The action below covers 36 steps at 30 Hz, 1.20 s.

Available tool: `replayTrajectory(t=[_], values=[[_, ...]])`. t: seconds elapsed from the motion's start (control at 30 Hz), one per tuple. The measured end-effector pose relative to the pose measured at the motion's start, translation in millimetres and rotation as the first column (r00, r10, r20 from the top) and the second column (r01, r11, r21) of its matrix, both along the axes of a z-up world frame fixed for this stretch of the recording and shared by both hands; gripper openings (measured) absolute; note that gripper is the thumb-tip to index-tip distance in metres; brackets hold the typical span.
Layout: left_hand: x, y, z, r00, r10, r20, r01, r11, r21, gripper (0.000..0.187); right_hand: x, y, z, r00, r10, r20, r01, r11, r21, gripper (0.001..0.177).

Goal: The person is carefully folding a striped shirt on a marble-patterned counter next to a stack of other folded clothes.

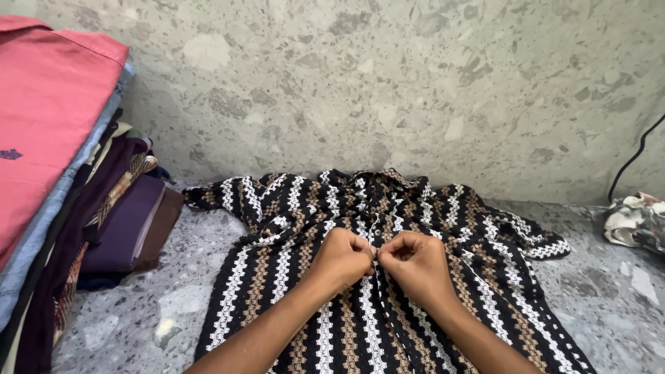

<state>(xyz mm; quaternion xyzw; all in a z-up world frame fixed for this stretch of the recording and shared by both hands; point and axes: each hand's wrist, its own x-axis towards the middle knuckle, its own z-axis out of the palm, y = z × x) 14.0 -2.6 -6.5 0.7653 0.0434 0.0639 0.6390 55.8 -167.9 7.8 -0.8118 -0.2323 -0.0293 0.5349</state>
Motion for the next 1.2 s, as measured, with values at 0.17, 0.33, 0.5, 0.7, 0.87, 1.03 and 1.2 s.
replayTrajectory(t=[0.17,0.33,0.5,0.7,0.87,1.03,1.2], values=[[-1,5,3,0.994,-0.014,-0.109,0.007,0.998,-0.063,0.018,-6,5,2,0.994,0.029,0.109,-0.023,0.998,-0.063,0.003],[0,7,-2,0.993,-0.027,-0.118,0.028,1.000,0.005,0.018,15,-6,2,0.924,0.127,-0.360,-0.048,0.974,0.221,0.008],[2,11,1,0.996,-0.079,0.040,0.059,0.929,0.365,0.013,51,-19,-18,0.918,0.182,-0.352,-0.144,0.981,0.132,0.020],[47,29,-15,0.896,-0.242,0.374,0.006,0.846,0.533,0.020,94,-12,-29,0.963,0.191,-0.189,-0.184,0.982,0.052,0.023],[33,26,11,0.941,-0.275,0.197,0.075,0.738,0.671,0.023,80,-13,-14,0.974,0.226,-0.006,-0.223,0.957,-0.184,0.017],[-13,9,14,0.985,-0.173,0.024,0.106,0.700,0.706,0.048,-8,-13,23,0.905,0.209,0.370,-0.023,0.894,-0.448,0.035],[-15,9,-5,0.899,-0.218,0.381,-0.057,0.802,0.594,0.029,-22,-15,20,0.865,0.235,0.443,0.024,0.863,-0.504,0.053]])
